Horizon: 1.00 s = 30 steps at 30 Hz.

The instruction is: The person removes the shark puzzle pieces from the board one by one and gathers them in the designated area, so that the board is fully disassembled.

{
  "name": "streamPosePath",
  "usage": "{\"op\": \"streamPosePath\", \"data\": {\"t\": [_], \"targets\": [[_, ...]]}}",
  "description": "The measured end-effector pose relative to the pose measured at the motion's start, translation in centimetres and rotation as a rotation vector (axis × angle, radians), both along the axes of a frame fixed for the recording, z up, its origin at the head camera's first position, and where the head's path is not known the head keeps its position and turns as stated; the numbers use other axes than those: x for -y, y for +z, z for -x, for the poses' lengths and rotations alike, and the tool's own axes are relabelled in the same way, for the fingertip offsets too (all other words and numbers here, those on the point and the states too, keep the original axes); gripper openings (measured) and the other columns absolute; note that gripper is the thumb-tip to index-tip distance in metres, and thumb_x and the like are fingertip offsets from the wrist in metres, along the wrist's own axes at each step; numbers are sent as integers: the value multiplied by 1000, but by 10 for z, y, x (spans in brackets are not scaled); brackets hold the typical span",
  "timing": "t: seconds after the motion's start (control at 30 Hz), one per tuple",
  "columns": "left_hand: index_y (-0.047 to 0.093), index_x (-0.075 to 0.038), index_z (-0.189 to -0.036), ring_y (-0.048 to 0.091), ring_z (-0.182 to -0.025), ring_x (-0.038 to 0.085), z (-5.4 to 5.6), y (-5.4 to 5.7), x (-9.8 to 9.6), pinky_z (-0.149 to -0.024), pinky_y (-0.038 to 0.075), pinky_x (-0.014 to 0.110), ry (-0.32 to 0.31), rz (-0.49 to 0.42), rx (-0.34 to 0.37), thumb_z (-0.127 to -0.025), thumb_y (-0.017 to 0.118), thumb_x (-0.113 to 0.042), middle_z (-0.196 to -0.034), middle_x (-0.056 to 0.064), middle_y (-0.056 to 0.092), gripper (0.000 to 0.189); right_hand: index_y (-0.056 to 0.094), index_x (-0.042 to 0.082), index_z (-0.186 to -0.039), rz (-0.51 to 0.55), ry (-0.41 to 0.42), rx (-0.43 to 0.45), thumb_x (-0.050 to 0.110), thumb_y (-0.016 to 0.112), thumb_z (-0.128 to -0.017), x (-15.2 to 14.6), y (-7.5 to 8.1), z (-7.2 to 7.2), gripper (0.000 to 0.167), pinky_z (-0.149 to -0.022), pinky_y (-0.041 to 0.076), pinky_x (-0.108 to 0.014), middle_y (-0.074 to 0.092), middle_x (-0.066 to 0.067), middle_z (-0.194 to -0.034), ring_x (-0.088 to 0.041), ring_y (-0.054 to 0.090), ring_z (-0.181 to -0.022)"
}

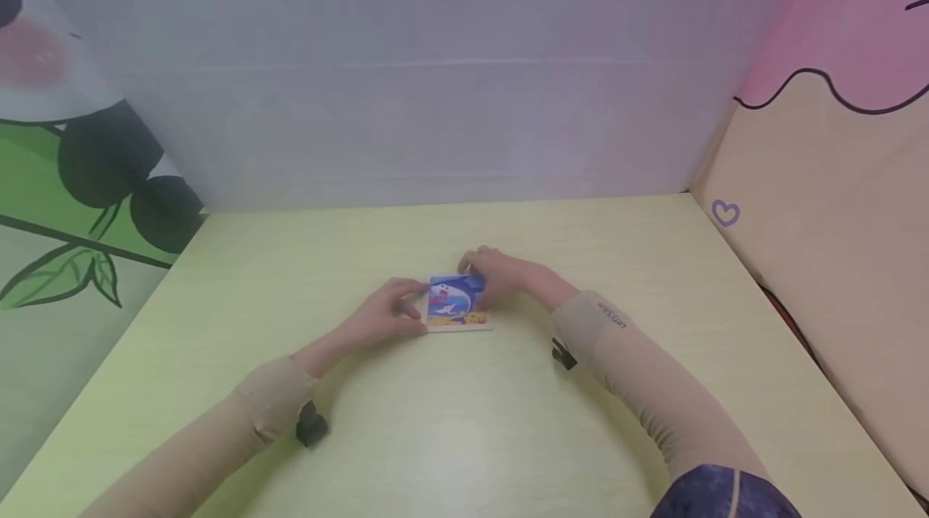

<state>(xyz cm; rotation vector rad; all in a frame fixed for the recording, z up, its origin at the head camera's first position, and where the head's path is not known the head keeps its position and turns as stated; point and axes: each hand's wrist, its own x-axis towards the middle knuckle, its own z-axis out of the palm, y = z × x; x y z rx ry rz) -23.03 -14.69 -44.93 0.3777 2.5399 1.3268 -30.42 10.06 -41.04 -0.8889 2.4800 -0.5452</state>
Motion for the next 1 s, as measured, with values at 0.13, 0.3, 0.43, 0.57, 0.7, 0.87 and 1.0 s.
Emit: {"op": "streamPosePath", "data": {"t": [0.13,0.3,0.43,0.57,0.7,0.87,1.0], "targets": [[50,-5,-143,67,-97,17,0,2,0,-78,57,23,-4,-6,-3,-79,81,-8,-146,16,43,72,47,8,-140,1,7,-8,18,81,-79,0,4,-2,71,-111,43,-49,51,-17,-134,-31,49,-126],[50,-3,-143,67,-97,19,-2,3,1,-78,57,24,-13,-17,-7,-79,81,-8,-145,18,43,72,48,8,-140,-2,7,-23,19,81,-79,1,5,-3,70,-110,42,-49,53,-16,-134,-31,47,-126],[50,-3,-143,67,-98,19,-3,5,1,-78,57,24,-11,-14,-6,-79,81,-9,-144,18,43,71,50,8,-138,4,11,-34,19,81,-79,2,4,-3,68,-109,43,-47,54,-14,-131,-29,48,-124],[50,-3,-143,67,-97,18,-5,7,1,-78,56,23,-8,-4,-4,-79,81,-9,-144,17,43,71,51,9,-137,6,18,-41,18,81,-79,2,3,-3,66,-109,43,-47,53,-13,-130,-29,49,-123],[50,-3,-143,67,-98,18,-4,6,1,-77,57,23,-8,-3,-3,-80,81,-9,-145,17,43,71,52,9,-136,8,25,-48,18,81,-79,1,3,-4,64,-108,43,-48,53,-14,-130,-29,49,-123],[49,-3,-143,67,-98,19,-4,5,1,-76,57,23,-5,-11,3,-79,81,-9,-146,17,43,71,53,12,-137,0,30,-60,19,80,-80,0,-1,-2,63,-108,43,-48,54,-12,-131,-28,48,-123],[49,-4,-143,67,-98,19,-5,6,1,-75,57,23,-1,-11,5,-79,81,-8,-146,17,43,72,55,13,-138,-11,46,-78,20,80,-80,-1,-3,0,64,-107,43,-46,54,-11,-131,-26,48,-122]]}}
